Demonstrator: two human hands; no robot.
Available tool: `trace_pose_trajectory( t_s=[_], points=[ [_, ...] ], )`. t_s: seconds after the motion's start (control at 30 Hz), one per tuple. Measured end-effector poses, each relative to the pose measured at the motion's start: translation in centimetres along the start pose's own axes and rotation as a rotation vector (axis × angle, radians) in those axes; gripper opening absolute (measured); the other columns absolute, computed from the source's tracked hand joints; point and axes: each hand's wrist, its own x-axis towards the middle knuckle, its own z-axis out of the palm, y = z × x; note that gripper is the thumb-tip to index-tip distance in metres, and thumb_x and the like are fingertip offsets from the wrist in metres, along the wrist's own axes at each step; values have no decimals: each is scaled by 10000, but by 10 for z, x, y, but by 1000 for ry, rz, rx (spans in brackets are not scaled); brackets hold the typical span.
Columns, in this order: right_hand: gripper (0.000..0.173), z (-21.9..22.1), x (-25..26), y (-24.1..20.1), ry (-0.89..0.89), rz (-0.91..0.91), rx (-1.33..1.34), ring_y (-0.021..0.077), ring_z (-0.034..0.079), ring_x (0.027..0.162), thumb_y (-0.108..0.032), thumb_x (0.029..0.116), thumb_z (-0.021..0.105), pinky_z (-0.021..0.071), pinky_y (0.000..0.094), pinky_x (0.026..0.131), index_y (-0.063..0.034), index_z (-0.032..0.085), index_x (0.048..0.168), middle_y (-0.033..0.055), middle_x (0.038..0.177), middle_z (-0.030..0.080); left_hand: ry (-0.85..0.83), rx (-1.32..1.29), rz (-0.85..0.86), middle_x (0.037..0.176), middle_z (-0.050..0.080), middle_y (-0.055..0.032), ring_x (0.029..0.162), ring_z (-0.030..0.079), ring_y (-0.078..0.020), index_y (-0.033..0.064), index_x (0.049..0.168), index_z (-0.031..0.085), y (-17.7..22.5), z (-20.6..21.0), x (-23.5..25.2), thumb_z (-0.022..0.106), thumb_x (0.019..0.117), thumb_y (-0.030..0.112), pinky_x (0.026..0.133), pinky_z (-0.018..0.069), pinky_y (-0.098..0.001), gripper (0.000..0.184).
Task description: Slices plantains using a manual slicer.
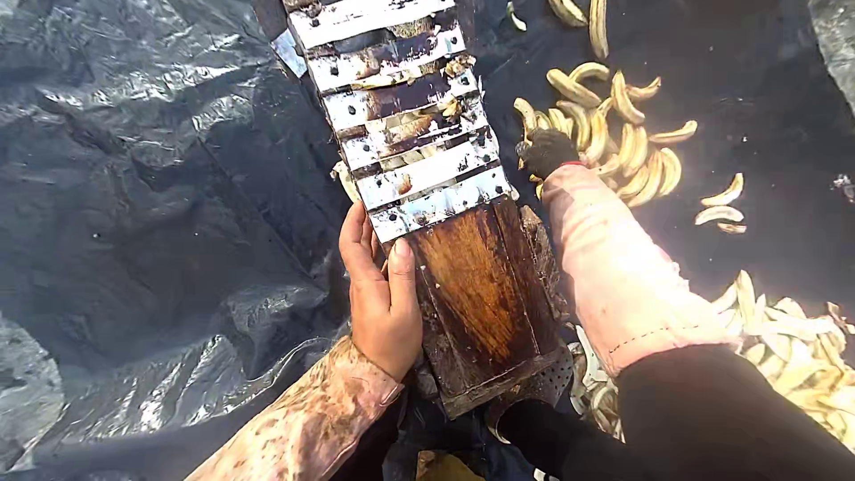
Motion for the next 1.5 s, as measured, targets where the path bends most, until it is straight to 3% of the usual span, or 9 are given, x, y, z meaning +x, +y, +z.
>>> trace_pose_trajectory(
  t_s=[0.13, 0.27, 0.57, 0.67, 0.83, 0.93, 1.07, 1.27, 1.5],
  points=[
    [826, 68, -8, 21, 39, 169, -15, 519, 107, 1526, -460, 922, 648, 312, 773, 1056, -377, 219, 1623, 214, 1703, -2, 18, 18, -18, 1519, 466, -69, 1331, 526, -65, 52, 1578, 162, 3, 1, -1, 364, 1086, 262, 1094, 476, -274, 572],
    [614, 84, -10, 39, 152, 167, 0, 484, 298, 1481, -170, 990, 526, 418, 654, 1054, -239, 372, 1581, 231, 1669, 196, 19, -6, 9, 1452, 507, -28, 1255, 571, -27, 40, 1565, 153, 5, 4, 0, 369, 1080, 222, 1043, 512, -242, 561],
    [463, 86, -79, 60, 189, 170, 506, 418, 469, 1359, -424, 1010, 584, 383, 569, 1120, -69, 662, 1296, 266, 1437, 511, 43, 24, 24, 1434, 537, -57, 1247, 572, -21, 28, 1562, 174, 2, 5, 2, 383, 1068, 267, 1045, 498, -244, 587],
    [428, 70, -136, 50, 322, 154, 611, 416, 509, 1337, -311, 1064, 511, 375, 555, 1135, 18, 639, 1306, 284, 1406, 549, 40, 25, 10, 1485, 510, -105, 1324, 535, -64, 24, 1574, 168, 2, 6, 2, 384, 1073, 289, 1103, 463, -276, 606],
    [329, -4, -236, 25, 810, 1, 750, 256, 559, 1274, -216, 1041, 531, 473, 423, 1073, -76, 646, 1316, 170, 1384, 567, 21, 53, -34, 1505, 479, -130, 1299, 554, -93, 76, 1589, 187, 1, 5, 2, 384, 1069, 300, 1067, 481, -311, 599],
    [253, -32, -272, 4, 1262, -353, 373, 339, 486, 1338, -100, 992, 594, 415, 459, 1120, -52, 687, 1223, 260, 1381, 517, 4, 55, -50, 1529, 461, -150, 1330, 546, -153, 91, 1601, 166, 0, 4, 3, 384, 1073, 306, 1096, 463, -374, 611],
    [235, -16, -304, -25, 1146, -797, -10, 308, 514, 1327, -212, 973, 650, 397, 441, 1115, -225, 685, 1205, 179, 1395, 561, -7, 101, -53, 1556, 431, -188, 1375, 518, -251, 89, 1606, 168, 1, 3, 3, 374, 1078, 314, 1108, 443, -467, 609],
    [272, -19, -345, -45, 648, -1213, 146, 289, 507, 1366, -268, 1025, 571, 393, 449, 1168, -263, 640, 1288, 112, 1397, 584, -55, 101, -117, 1603, 354, -206, 1434, 446, -328, 119, 1621, 155, 4, 0, 6, 357, 1087, 334, 1144, 393, -533, 611],
    [759, -20, -346, -95, 574, -661, 113, 395, 369, 1480, -530, 975, 504, 249, 584, 1218, 2, 450, 1514, 245, 1564, 425, -60, 56, -112, 1631, 314, -211, 1474, 393, -342, 95, 1623, 173, 4, -1, 8, 374, 1084, 302, 1184, 349, -513, 612]
  ],
)
